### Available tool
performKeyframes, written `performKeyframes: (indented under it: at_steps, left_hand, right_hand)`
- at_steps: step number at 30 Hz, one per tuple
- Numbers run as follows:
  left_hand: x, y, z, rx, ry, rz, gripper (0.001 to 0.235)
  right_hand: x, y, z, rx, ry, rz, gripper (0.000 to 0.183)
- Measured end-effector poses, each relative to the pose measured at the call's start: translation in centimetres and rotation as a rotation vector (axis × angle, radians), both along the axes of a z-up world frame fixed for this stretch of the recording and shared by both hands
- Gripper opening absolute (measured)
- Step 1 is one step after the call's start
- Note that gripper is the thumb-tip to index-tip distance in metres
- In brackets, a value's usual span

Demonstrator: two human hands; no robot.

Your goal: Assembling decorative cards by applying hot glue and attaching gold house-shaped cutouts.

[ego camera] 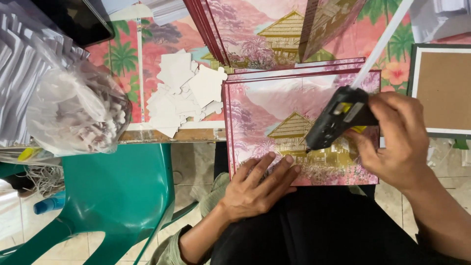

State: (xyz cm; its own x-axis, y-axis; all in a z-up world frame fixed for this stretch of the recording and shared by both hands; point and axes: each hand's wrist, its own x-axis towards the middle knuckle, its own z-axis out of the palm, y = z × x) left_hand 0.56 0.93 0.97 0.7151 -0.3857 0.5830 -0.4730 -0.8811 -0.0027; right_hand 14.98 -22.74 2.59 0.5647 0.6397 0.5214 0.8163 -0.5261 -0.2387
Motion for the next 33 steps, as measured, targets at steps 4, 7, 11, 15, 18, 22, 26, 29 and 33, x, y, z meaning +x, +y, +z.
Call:
performKeyframes:
  at_steps: [4, 7, 11, 15, 18, 22, 26, 29, 33]
  left_hand:
    - [0.1, 0.2, 0.1, 0.014, -0.004, 0.002, 0.032]
    - [0.2, 0.2, 0.1, 0.002, -0.005, 0.004, 0.031]
    - [0.3, 0.1, 0.1, -0.014, -0.011, 0.001, 0.031]
    - [0.3, 0.1, 0.5, -0.017, 0.004, -0.003, 0.031]
    - [0.4, 0.1, 0.3, -0.021, 0.004, -0.004, 0.031]
    - [0.3, 0.2, 0.4, 0.004, 0.001, -0.001, 0.032]
    - [0.4, 0.1, 1.0, -0.041, 0.033, -0.014, 0.029]
    - [1.4, 0.6, 2.0, -0.271, 0.133, -0.065, 0.03]
    - [3.1, 5.2, 1.9, -0.219, 0.639, 0.141, 0.023]
  right_hand:
    - [0.2, 2.1, 1.0, 0.029, -0.046, 0.111, 0.021]
    - [0.6, 2.5, 0.5, 0.061, -0.072, 0.164, 0.022]
    - [1.7, 2.8, -0.8, 0.107, -0.094, 0.204, 0.025]
    - [2.7, 3.0, -0.9, 0.151, -0.187, 0.138, 0.013]
    - [2.5, 2.2, -1.6, 0.183, -0.16, 0.161, 0.016]
    - [1.9, 2.1, -0.8, 0.17, -0.146, 0.21, 0.015]
    - [3.6, 3.1, 0.5, 0.196, -0.171, 0.233, 0.019]
    - [4.7, 3.3, -0.4, 0.278, -0.302, 0.255, 0.011]
    - [3.6, -0.4, -2.1, 0.167, -0.416, -0.054, 0.018]
